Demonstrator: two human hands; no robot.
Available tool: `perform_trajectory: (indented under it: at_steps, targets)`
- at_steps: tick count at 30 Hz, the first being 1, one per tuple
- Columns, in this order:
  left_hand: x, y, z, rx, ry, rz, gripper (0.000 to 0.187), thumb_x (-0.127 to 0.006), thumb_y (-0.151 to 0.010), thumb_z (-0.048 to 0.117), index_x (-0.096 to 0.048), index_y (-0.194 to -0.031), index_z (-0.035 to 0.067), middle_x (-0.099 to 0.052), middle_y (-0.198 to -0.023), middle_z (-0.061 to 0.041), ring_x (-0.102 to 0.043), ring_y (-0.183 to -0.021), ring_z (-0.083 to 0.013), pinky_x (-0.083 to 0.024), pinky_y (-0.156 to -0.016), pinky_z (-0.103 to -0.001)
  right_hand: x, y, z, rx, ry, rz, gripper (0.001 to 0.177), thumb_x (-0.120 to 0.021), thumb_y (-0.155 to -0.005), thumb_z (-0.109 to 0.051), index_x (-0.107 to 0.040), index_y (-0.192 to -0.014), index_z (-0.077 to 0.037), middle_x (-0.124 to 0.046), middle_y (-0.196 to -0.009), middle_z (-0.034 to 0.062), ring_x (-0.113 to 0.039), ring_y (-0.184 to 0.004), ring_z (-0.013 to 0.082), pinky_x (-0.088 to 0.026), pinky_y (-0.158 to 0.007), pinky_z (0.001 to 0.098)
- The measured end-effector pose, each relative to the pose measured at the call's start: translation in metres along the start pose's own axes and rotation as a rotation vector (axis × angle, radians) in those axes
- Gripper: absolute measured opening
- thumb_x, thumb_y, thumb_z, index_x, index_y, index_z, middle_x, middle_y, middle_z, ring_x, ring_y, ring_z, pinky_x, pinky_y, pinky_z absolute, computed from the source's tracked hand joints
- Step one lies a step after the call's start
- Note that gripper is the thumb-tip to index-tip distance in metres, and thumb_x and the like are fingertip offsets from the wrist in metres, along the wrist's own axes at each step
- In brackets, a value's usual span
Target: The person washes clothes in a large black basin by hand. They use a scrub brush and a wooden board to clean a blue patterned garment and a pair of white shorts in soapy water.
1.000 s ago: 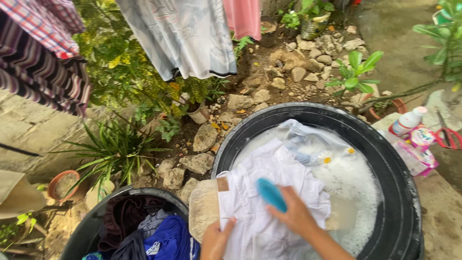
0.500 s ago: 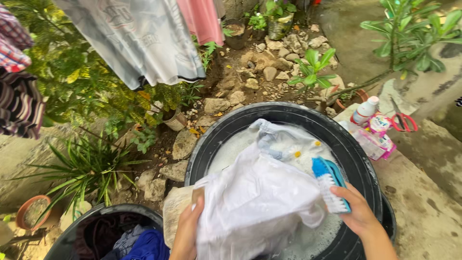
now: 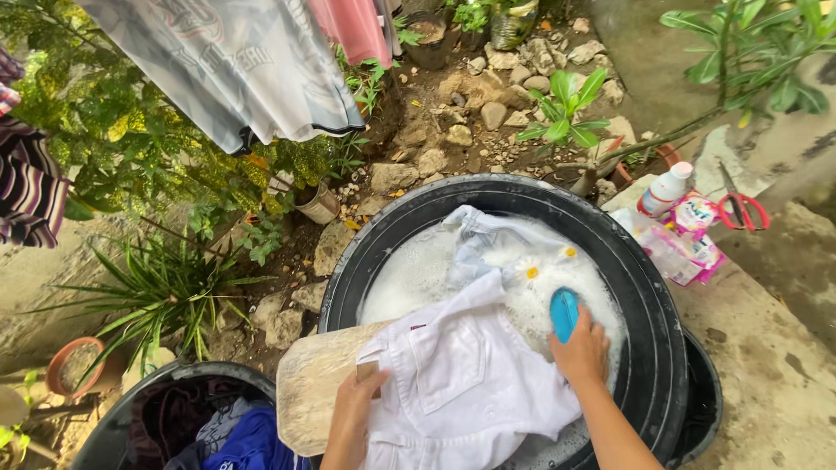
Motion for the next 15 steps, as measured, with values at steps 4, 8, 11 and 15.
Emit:
perform_trajectory:
  at_steps: [4, 8, 11, 15]
  targets:
    - [-0.001, 0.008, 0.029, -0.263, -0.367, 0.147, 0.041, -0.072, -0.091, 0.037, -0.074, -0.097, -0.004, -0.072, -0.081, -0.011, -0.061, -0.074, -0.0183, -0.049, -0.071, -0.032, -0.027, 0.004, -0.025, -0.314, -0.806, -0.473, 0.068, -0.078, -0.081, -0.025, -0.05, -0.141, -0.008, -0.068, -0.102, 0.0158, -0.067, -0.083, 0.0307, -0.055, -0.069, 0.0419]
    - [-0.006, 0.029, 0.036, -0.371, -0.382, 0.282, 0.039, -0.064, -0.095, 0.037, -0.069, -0.098, -0.001, -0.074, -0.081, -0.017, -0.068, -0.075, -0.027, -0.052, -0.073, -0.037, 0.0, 0.029, -0.066, -0.264, -1.012, -0.314, 0.057, -0.074, -0.086, -0.03, -0.052, -0.129, 0.0, -0.069, -0.102, 0.0124, -0.07, -0.082, 0.0253, -0.06, -0.068, 0.0353]
    - [-0.015, 0.045, 0.047, -0.442, -0.528, 0.413, 0.035, -0.059, -0.1, 0.035, -0.068, -0.103, 0.001, -0.071, -0.082, -0.027, -0.066, -0.075, -0.0427, -0.05, -0.068, -0.048, 0.024, 0.101, -0.154, 0.357, -0.899, -0.188, 0.072, -0.082, -0.082, -0.033, -0.051, -0.136, 0.004, -0.062, -0.122, 0.0242, -0.06, -0.109, 0.0396, -0.048, -0.093, 0.0471]
    - [-0.026, 0.067, 0.064, -0.664, -0.545, 0.421, 0.032, -0.053, -0.101, 0.032, -0.064, -0.103, 0.002, -0.072, -0.088, -0.028, -0.07, -0.078, -0.0491, -0.055, -0.062, -0.051, -0.015, 0.085, -0.167, 0.31, -0.557, -0.463, 0.071, -0.076, -0.087, -0.042, -0.051, -0.14, -0.003, -0.062, -0.121, 0.0229, -0.063, -0.112, 0.0376, -0.05, -0.097, 0.0453]
Point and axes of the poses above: each hand's wrist, its own y-axis away from the middle knuckle, its own x-axis out of the back of the hand, z = x × y, the point moved 9 cm from there along -y, towards the middle knuckle
